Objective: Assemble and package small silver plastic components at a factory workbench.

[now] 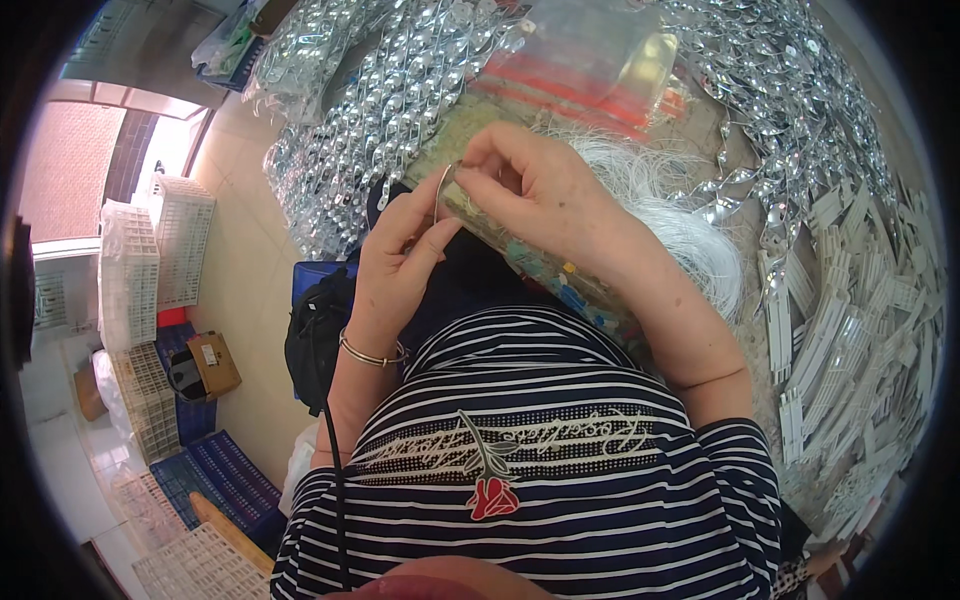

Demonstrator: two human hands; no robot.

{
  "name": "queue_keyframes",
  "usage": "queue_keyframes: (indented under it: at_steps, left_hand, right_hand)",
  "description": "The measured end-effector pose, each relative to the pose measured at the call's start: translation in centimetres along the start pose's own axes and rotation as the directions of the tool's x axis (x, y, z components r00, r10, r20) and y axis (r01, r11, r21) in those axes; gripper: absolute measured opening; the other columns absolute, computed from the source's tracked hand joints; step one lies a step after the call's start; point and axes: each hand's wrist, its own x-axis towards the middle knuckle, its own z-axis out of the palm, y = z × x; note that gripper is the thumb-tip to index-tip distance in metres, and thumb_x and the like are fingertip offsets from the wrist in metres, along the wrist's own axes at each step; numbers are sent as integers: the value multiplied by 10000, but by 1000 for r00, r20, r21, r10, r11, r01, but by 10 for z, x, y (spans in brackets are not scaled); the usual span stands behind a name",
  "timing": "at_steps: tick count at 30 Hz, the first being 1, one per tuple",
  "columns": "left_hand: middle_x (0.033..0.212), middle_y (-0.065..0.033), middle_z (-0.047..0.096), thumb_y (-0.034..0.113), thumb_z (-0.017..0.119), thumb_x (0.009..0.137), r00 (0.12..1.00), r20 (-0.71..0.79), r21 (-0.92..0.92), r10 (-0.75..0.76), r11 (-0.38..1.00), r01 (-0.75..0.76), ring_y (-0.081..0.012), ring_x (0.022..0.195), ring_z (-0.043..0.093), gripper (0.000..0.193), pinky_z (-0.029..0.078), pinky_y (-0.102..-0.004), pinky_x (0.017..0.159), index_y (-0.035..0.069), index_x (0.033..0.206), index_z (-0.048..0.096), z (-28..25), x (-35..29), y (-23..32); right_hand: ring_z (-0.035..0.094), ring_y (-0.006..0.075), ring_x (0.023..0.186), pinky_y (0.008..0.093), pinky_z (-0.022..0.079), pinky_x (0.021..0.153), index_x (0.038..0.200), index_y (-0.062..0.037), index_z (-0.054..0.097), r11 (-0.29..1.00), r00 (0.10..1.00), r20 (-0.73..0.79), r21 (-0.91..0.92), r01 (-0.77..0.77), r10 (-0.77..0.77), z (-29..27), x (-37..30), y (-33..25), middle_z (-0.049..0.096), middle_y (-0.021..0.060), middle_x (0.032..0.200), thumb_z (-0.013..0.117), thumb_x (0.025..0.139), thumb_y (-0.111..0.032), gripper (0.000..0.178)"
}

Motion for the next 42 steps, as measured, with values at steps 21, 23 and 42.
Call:
queue_keyframes:
  at_steps: [21,23,42]
  left_hand:
    - [800,-44,541,-3,624,795,995,87,110,40,993,-50,-128,710,513,443,428,-235,656,98,1223,569,-7,-12,2]
    - [882,-57,585,-8,611,803,991,132,106,-13,994,-1,-130,788,564,437,454,-235,717,101,1223,569,-8,-15,-1]
    - [894,-16,642,100,620,861,971,13,-352,-238,908,227,-59,832,572,177,451,-203,746,-14,995,648,18,-11,-9]
  right_hand:
    - [436,18,736,165,362,643,899,-71,543,954,991,79,275,-122,104,0,4,0,487,-58,826,525,928,-162,97]
    - [421,12,713,161,352,623,897,-79,532,945,989,111,299,-130,101,1,4,0,485,-61,812,515,934,-171,100]
    - [474,75,769,212,402,700,889,-21,535,997,993,99,45,56,-60,18,-9,0,501,2,814,517,908,-90,73]
